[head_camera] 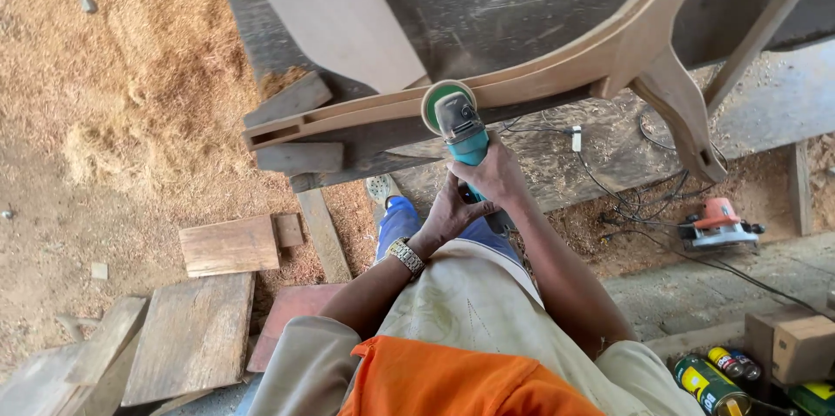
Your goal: Smoothing and sanding wooden furniture components and a chair frame using a handheld angle grinder with a sanding disc.
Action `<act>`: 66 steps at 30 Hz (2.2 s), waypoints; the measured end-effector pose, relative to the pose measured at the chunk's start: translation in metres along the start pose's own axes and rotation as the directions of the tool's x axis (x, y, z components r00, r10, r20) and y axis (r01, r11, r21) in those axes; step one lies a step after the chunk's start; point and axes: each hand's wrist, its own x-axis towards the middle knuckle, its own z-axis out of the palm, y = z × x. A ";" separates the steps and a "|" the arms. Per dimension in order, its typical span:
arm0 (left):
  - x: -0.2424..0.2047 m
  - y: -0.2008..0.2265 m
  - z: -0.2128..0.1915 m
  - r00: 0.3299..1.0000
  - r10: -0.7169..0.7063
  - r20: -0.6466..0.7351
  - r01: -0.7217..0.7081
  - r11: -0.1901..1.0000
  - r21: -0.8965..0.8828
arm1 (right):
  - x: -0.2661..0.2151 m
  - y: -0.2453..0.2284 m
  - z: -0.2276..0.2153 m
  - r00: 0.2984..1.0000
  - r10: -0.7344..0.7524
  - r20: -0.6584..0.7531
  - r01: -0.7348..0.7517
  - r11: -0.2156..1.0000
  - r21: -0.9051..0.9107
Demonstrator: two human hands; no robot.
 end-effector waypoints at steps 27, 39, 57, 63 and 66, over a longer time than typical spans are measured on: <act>0.128 -0.014 0.165 0.997 -0.060 0.047 0.053 0.989 0.140 | 0.052 0.125 -0.163 0.998 0.066 -0.016 -0.065 0.996 0.058; 0.162 0.007 0.201 0.991 -0.101 0.086 0.075 0.962 0.263 | 0.071 0.163 -0.198 0.990 0.137 -0.040 -0.138 0.990 -0.028; 0.199 -0.008 0.236 0.984 -0.125 0.125 0.070 0.925 0.375 | 0.079 0.191 -0.234 0.974 0.200 -0.108 -0.198 0.980 0.027; 0.217 -0.015 0.249 0.976 -0.117 0.185 0.038 0.922 0.385 | 0.078 0.204 -0.249 0.950 0.274 -0.149 -0.269 0.962 0.057; 0.222 -0.014 0.255 0.965 -0.141 0.221 0.041 0.914 0.404 | 0.074 0.213 -0.255 0.943 0.276 -0.185 -0.258 0.959 0.114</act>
